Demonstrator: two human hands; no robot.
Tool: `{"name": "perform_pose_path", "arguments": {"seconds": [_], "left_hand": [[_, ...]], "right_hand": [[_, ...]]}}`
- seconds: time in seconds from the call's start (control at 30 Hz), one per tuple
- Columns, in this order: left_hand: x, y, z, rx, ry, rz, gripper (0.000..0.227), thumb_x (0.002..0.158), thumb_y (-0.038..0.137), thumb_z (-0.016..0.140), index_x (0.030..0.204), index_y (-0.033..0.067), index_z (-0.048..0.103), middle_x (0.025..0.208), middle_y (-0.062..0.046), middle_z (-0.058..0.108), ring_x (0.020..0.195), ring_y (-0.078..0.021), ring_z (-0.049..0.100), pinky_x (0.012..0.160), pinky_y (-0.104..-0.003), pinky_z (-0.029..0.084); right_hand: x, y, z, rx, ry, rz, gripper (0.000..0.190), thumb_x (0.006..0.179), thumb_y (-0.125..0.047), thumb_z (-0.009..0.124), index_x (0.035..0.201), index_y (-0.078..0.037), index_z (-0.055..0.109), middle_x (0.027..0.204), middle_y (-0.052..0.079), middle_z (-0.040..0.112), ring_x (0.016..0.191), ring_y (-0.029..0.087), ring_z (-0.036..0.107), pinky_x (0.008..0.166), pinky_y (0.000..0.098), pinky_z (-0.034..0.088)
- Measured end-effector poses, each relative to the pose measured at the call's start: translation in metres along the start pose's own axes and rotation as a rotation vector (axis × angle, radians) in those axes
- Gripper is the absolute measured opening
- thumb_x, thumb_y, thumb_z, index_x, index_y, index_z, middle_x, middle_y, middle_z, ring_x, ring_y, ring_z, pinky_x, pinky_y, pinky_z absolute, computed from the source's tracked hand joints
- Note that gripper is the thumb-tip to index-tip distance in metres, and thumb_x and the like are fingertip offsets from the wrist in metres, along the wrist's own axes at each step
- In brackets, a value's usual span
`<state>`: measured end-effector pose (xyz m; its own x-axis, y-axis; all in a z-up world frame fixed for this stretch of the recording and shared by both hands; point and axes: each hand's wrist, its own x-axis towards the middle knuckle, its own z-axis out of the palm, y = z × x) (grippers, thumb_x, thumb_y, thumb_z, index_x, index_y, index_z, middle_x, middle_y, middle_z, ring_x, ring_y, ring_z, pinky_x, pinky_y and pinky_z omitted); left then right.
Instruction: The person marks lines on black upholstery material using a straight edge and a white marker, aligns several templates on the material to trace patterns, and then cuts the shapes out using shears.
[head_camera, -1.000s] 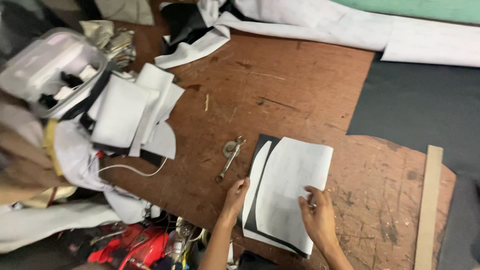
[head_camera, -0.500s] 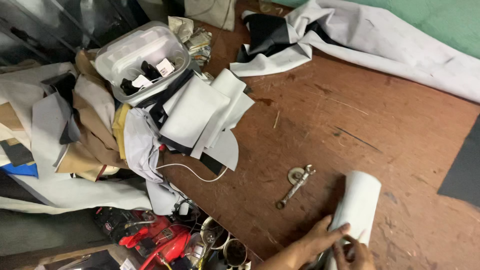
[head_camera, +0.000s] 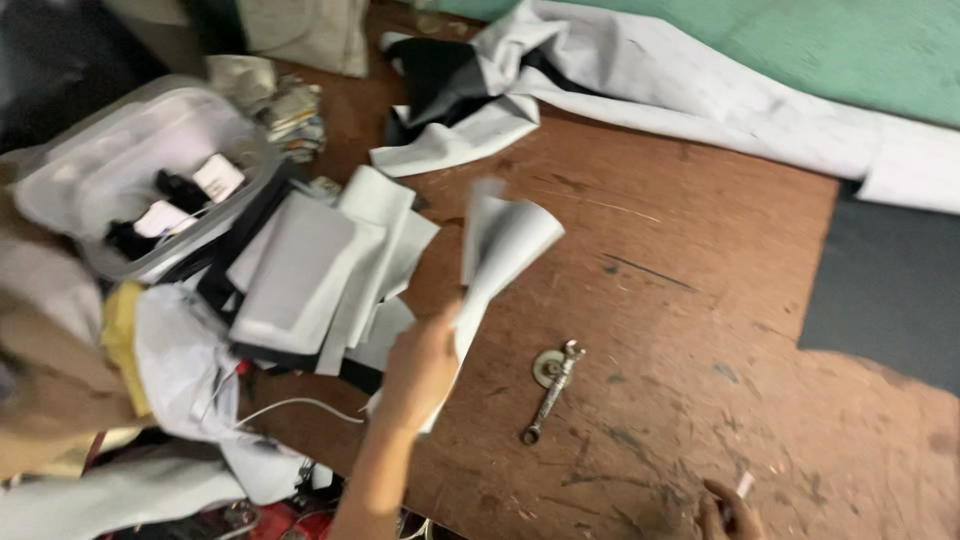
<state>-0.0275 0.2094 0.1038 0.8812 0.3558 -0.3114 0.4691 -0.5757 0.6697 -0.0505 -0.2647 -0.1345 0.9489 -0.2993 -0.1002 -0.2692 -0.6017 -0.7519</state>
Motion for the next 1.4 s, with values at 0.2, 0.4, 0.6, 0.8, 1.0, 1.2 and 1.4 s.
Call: {"name": "perform_pose_path", "arguments": {"seconds": [0.2, 0.4, 0.6, 0.8, 1.0, 1.2, 1.4], "left_hand": [[-0.023, 0.056, 0.068, -0.134, -0.102, 0.305, 0.055, 0.091, 0.026, 0.07, 0.142, 0.0135, 0.055, 0.128, -0.008, 0.071, 0.096, -0.0206, 0.077, 0.089, -0.035, 0.06], [-0.026, 0.076, 0.187, -0.213, -0.461, 0.513, 0.039, 0.095, 0.018, 0.068, 0.134, 0.0118, 0.065, 0.108, -0.011, 0.079, 0.095, -0.0225, 0.076, 0.086, -0.036, 0.058], [-0.002, 0.046, 0.214, -0.06, -0.243, 0.38, 0.035, 0.096, 0.021, 0.067, 0.13, 0.0137, 0.067, 0.1, -0.012, 0.078, 0.091, -0.0258, 0.074, 0.082, -0.039, 0.057], [-0.017, 0.049, 0.262, -0.041, -0.167, 0.619, 0.04, 0.096, 0.022, 0.069, 0.131, 0.0058, 0.061, 0.12, -0.012, 0.068, 0.11, -0.0262, 0.067, 0.09, -0.042, 0.054], [-0.028, 0.068, 0.298, 0.369, -0.13, 0.556, 0.066, 0.085, 0.022, 0.077, 0.143, 0.006, 0.048, 0.129, -0.015, 0.056, 0.126, -0.0321, 0.048, 0.101, -0.053, 0.041], [-0.031, 0.071, 0.305, 0.458, -0.138, 0.547, 0.055, 0.088, 0.021, 0.076, 0.137, 0.0103, 0.054, 0.124, -0.014, 0.058, 0.121, -0.0313, 0.053, 0.101, -0.053, 0.043], [-0.066, 0.087, 0.312, 0.459, -0.218, 0.507, 0.056, 0.086, 0.019, 0.077, 0.134, 0.0014, 0.053, 0.118, -0.017, 0.061, 0.111, -0.0323, 0.059, 0.088, -0.048, 0.052]], "right_hand": [[-0.043, -0.085, -0.006, 0.4, -0.092, 0.128, 0.037, 0.096, -0.024, 0.066, 0.123, 0.002, 0.072, 0.078, 0.005, 0.049, 0.071, 0.012, 0.055, 0.069, 0.0304, 0.055], [-0.031, -0.066, -0.044, 0.738, 0.256, 0.227, 0.048, 0.105, -0.03, 0.061, 0.118, 0.016, 0.06, 0.085, 0.007, 0.06, 0.075, 0.016, 0.061, 0.067, 0.0315, 0.049], [-0.063, 0.009, -0.095, 0.413, 0.434, 0.408, 0.048, 0.102, -0.031, 0.062, 0.129, 0.008, 0.064, 0.103, 0.014, 0.07, 0.087, 0.02, 0.064, 0.074, 0.0349, 0.053], [-0.082, 0.02, -0.093, 0.155, 0.393, 0.301, 0.048, 0.103, -0.035, 0.061, 0.129, 0.005, 0.068, 0.112, 0.02, 0.072, 0.099, 0.027, 0.066, 0.087, 0.0399, 0.052], [-0.074, -0.015, -0.1, 0.044, 0.299, 0.319, 0.04, 0.102, -0.033, 0.061, 0.129, -0.004, 0.07, 0.113, 0.017, 0.064, 0.1, 0.026, 0.061, 0.085, 0.0405, 0.05], [-0.077, -0.028, -0.118, -0.013, 0.255, 0.386, 0.036, 0.101, -0.029, 0.062, 0.129, -0.008, 0.071, 0.097, 0.011, 0.056, 0.082, 0.022, 0.051, 0.073, 0.0396, 0.048], [-0.069, -0.02, -0.124, -0.002, 0.217, 0.36, 0.037, 0.101, -0.028, 0.061, 0.129, -0.007, 0.07, 0.097, 0.008, 0.056, 0.079, 0.019, 0.05, 0.07, 0.0379, 0.047]]}}
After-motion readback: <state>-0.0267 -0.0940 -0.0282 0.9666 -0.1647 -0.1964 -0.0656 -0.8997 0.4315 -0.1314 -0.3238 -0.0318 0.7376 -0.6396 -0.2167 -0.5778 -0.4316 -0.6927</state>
